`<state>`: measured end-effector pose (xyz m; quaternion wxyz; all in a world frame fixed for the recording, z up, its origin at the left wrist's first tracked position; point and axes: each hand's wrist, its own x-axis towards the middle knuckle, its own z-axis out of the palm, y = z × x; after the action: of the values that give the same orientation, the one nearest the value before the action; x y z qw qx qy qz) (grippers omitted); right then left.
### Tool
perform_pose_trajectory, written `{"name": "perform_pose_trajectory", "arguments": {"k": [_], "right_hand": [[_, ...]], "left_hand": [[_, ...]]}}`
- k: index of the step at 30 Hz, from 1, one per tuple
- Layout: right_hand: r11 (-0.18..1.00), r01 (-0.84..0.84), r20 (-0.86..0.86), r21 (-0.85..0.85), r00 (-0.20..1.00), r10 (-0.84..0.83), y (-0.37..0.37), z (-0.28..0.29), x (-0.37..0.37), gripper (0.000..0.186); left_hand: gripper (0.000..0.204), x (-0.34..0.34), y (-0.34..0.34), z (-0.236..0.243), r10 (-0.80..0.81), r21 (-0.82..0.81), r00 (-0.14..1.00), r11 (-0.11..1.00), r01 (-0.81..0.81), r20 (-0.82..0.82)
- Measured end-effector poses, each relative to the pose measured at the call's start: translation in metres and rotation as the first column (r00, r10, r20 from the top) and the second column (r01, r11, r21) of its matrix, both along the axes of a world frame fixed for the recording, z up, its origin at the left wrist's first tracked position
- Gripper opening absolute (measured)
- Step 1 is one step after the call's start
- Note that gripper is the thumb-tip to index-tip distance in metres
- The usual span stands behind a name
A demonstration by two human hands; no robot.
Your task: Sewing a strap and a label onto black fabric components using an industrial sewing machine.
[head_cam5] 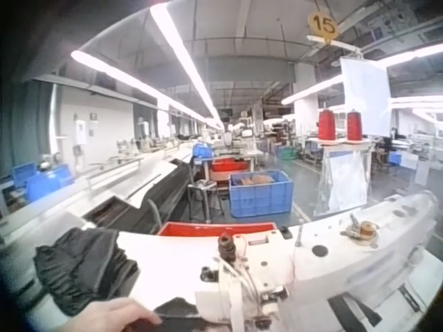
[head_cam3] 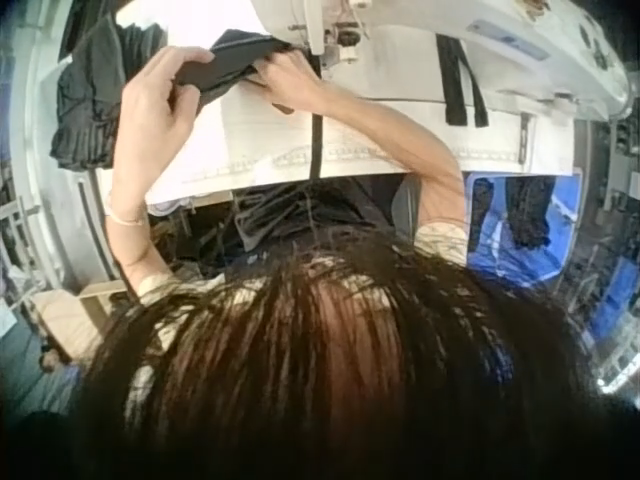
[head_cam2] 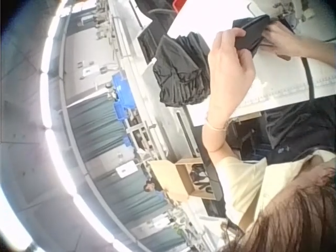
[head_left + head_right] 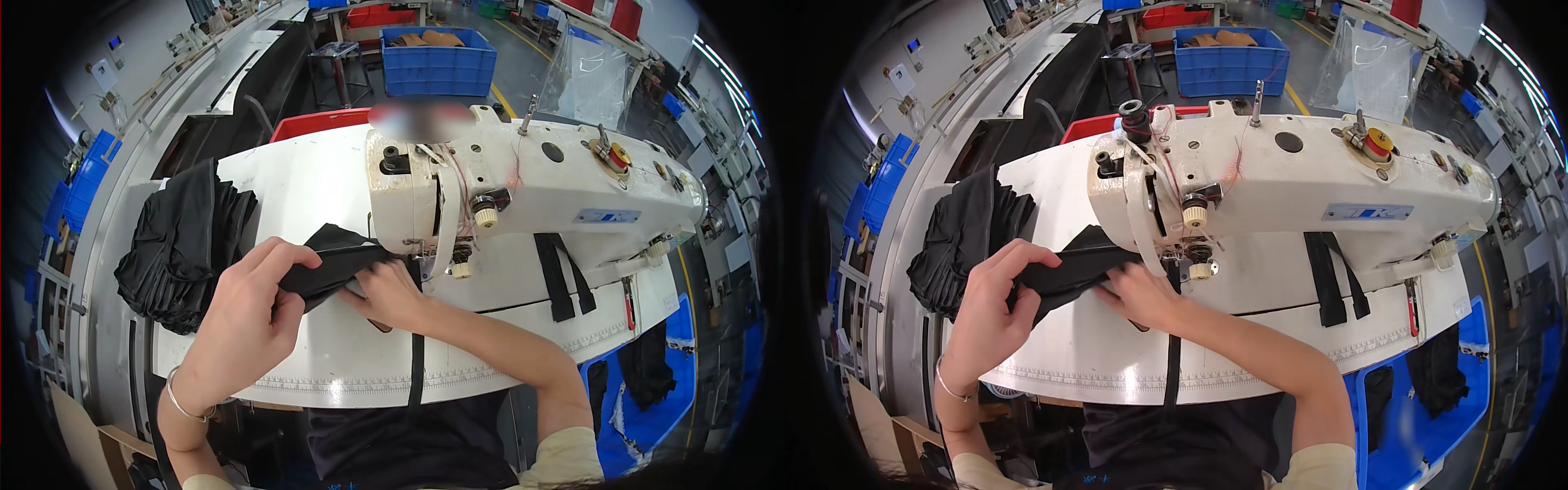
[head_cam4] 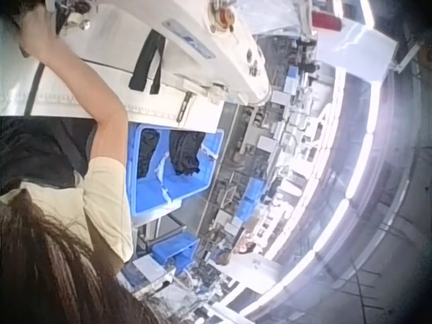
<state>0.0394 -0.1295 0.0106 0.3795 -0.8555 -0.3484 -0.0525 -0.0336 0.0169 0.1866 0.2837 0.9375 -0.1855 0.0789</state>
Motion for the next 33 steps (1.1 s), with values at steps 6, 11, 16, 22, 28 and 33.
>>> {"name": "perform_pose_trajectory", "arguments": {"k": [6,11,16,22,28,33], "right_hand": [[0.977,0.03,0.007,0.211,0.999,-0.032,-0.007,0.009,-0.011,0.027],[0.984,0.011,0.337,0.179,0.939,-0.072,-0.03,0.003,-0.02,0.035],[0.966,-0.216,0.286,0.143,0.943,0.169,-0.031,0.007,-0.019,0.03],[0.997,-0.076,0.396,0.009,0.916,0.067,-0.045,-0.003,-0.014,0.024],[0.988,-0.146,0.511,0.056,0.854,0.098,-0.039,0.011,-0.018,0.014],[0.999,-0.047,0.29,0.026,0.956,0.037,-0.043,0.005,-0.02,0.024]], "left_hand": [[0.032,0.021,0.015,0.002,0.044,0.045,0.999,0.998,-0.044,-0.012],[0.027,0.05,0.04,-0.031,-0.083,0.482,0.935,0.87,-0.101,0.346],[0.037,0.02,-0.006,-0.089,-0.329,0.288,0.919,0.921,0.262,0.215],[0.029,0.026,0.009,-0.105,-0.259,0.368,0.928,0.918,0.149,0.269],[0.015,0.047,0.029,-0.094,-0.311,0.553,0.949,0.799,0.236,0.045],[0.034,0.03,0.002,-0.095,-0.382,0.312,0.909,0.895,0.319,0.165]]}}
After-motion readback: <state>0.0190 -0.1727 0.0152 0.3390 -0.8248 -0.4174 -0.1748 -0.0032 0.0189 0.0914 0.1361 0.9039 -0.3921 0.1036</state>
